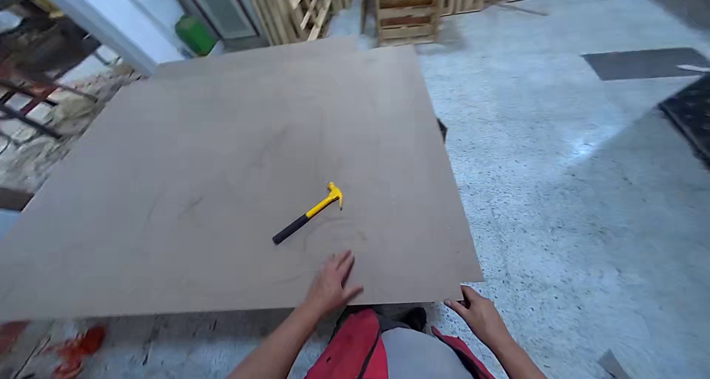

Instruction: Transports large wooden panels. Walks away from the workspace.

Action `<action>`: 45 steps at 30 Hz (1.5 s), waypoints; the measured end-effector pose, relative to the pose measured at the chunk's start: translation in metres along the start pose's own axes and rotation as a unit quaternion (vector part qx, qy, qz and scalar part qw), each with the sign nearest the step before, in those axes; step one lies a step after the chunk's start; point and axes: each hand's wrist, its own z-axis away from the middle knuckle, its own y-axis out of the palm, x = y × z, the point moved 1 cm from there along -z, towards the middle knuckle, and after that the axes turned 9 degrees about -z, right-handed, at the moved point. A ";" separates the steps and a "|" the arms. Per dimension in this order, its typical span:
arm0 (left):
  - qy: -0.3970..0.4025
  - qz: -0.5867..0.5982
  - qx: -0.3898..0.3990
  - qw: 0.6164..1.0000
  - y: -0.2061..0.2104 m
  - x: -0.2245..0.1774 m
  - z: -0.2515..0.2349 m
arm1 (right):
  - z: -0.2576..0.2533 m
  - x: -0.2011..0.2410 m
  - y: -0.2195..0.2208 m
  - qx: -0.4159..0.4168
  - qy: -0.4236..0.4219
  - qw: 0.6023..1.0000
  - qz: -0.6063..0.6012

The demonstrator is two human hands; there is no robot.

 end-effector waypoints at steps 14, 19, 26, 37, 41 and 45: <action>-0.336 0.051 -0.050 0.939 -0.040 0.074 -0.067 | -0.024 0.047 -0.033 0.146 0.011 0.949 0.279; -0.515 0.296 -0.161 0.788 0.004 -0.006 0.052 | -0.041 0.059 -0.046 0.159 -0.049 0.902 0.398; -0.564 0.569 -0.357 0.480 0.118 -0.208 0.130 | -0.043 0.063 -0.046 0.150 -0.134 0.868 0.454; -0.423 0.803 -0.299 0.294 0.112 -0.332 0.034 | -0.045 0.043 -0.042 0.099 -0.202 0.891 0.395; -0.458 0.779 -0.378 0.202 0.119 -0.327 0.045 | -0.047 0.045 -0.041 0.104 -0.201 0.893 0.390; -0.441 0.781 -0.395 0.200 0.109 -0.323 0.026 | -0.047 0.045 -0.039 0.109 -0.202 0.892 0.390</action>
